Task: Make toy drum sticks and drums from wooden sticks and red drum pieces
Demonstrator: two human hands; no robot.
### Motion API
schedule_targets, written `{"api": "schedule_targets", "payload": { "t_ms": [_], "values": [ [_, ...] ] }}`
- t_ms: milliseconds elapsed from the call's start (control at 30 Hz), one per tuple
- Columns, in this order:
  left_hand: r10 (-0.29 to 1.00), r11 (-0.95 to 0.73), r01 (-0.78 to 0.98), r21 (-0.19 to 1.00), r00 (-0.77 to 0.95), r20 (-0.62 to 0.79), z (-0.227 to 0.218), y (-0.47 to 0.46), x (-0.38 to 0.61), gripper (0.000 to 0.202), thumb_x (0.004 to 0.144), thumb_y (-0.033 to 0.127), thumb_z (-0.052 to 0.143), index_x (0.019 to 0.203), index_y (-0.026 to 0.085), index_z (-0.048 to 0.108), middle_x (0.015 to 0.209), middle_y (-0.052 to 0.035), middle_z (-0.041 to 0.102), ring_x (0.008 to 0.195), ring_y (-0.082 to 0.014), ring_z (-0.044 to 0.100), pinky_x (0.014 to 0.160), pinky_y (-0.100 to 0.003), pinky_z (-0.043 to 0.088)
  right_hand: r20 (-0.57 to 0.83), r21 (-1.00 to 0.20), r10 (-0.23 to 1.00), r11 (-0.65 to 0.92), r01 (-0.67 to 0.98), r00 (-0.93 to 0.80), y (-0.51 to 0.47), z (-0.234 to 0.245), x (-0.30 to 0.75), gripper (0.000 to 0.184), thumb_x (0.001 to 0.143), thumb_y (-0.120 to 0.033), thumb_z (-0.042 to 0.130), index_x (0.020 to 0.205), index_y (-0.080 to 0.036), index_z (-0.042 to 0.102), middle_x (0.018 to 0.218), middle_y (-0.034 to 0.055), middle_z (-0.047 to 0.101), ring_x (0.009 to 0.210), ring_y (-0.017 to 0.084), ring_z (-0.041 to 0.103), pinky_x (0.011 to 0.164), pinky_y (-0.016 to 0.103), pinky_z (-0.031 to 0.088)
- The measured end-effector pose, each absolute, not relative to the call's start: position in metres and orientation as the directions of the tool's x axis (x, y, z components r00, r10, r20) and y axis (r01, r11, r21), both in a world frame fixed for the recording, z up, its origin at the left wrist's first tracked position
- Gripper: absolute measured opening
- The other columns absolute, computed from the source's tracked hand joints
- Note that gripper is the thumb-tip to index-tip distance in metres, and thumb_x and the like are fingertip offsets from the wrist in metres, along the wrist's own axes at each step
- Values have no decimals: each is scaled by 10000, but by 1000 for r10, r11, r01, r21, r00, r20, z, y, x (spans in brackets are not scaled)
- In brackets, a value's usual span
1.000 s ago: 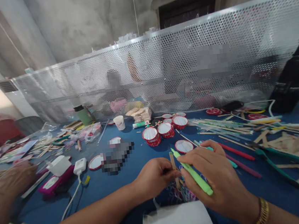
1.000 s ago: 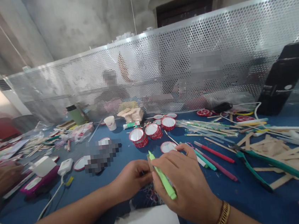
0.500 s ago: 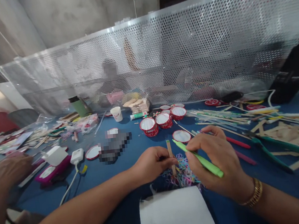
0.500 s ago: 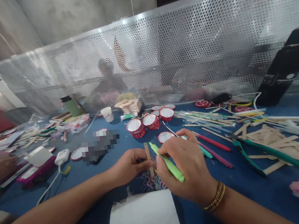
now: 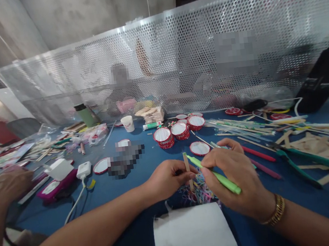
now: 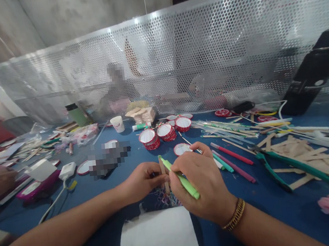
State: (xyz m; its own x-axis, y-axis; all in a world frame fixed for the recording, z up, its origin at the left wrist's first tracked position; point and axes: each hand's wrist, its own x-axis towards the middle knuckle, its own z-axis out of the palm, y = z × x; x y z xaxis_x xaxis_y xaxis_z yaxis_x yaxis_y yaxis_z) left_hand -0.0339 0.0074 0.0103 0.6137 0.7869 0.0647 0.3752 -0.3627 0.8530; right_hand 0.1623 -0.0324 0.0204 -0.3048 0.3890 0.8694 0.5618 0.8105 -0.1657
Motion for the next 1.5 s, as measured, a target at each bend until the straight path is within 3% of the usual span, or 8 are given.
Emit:
{"api": "schedule_targets", "payload": {
  "t_ms": [200, 967, 1267, 1500],
  "values": [
    [800, -329, 354, 875, 597, 59, 10, 6, -32, 222, 875, 343, 593, 850, 133, 658, 693, 10, 549, 636, -117, 459, 608, -224, 381, 864, -164, 391, 815, 555, -318, -33, 21, 162, 107, 812, -102, 562, 833, -207, 552, 714, -13, 625, 647, 150, 589, 902, 470, 378],
    [791, -353, 364, 862, 608, 67, 11, 5, -33, 200, 876, 300, 579, 742, 151, 571, 666, 37, 489, 631, -103, 406, 592, -213, 339, 858, -138, 387, 808, 573, -338, -34, 22, 158, 95, 836, -118, 539, 858, -210, 552, 724, -14, 633, 657, 146, 581, 893, 448, 386],
    [814, -396, 461, 795, 576, 72, 14, 4, -33, 183, 875, 302, 583, 852, 146, 676, 698, 13, 566, 643, -116, 447, 592, -211, 357, 877, -146, 380, 793, 592, -293, -29, 21, 164, 105, 817, -101, 554, 833, -203, 538, 726, -9, 628, 657, 148, 585, 887, 449, 385],
    [799, -369, 384, 846, 596, 78, 12, 2, -32, 188, 877, 302, 568, 802, 143, 635, 690, 32, 503, 650, -108, 406, 614, -211, 354, 868, -128, 359, 829, 545, -343, -34, 24, 159, 96, 817, -96, 569, 837, -188, 549, 711, -3, 629, 655, 151, 598, 879, 464, 375]
  ]
}}
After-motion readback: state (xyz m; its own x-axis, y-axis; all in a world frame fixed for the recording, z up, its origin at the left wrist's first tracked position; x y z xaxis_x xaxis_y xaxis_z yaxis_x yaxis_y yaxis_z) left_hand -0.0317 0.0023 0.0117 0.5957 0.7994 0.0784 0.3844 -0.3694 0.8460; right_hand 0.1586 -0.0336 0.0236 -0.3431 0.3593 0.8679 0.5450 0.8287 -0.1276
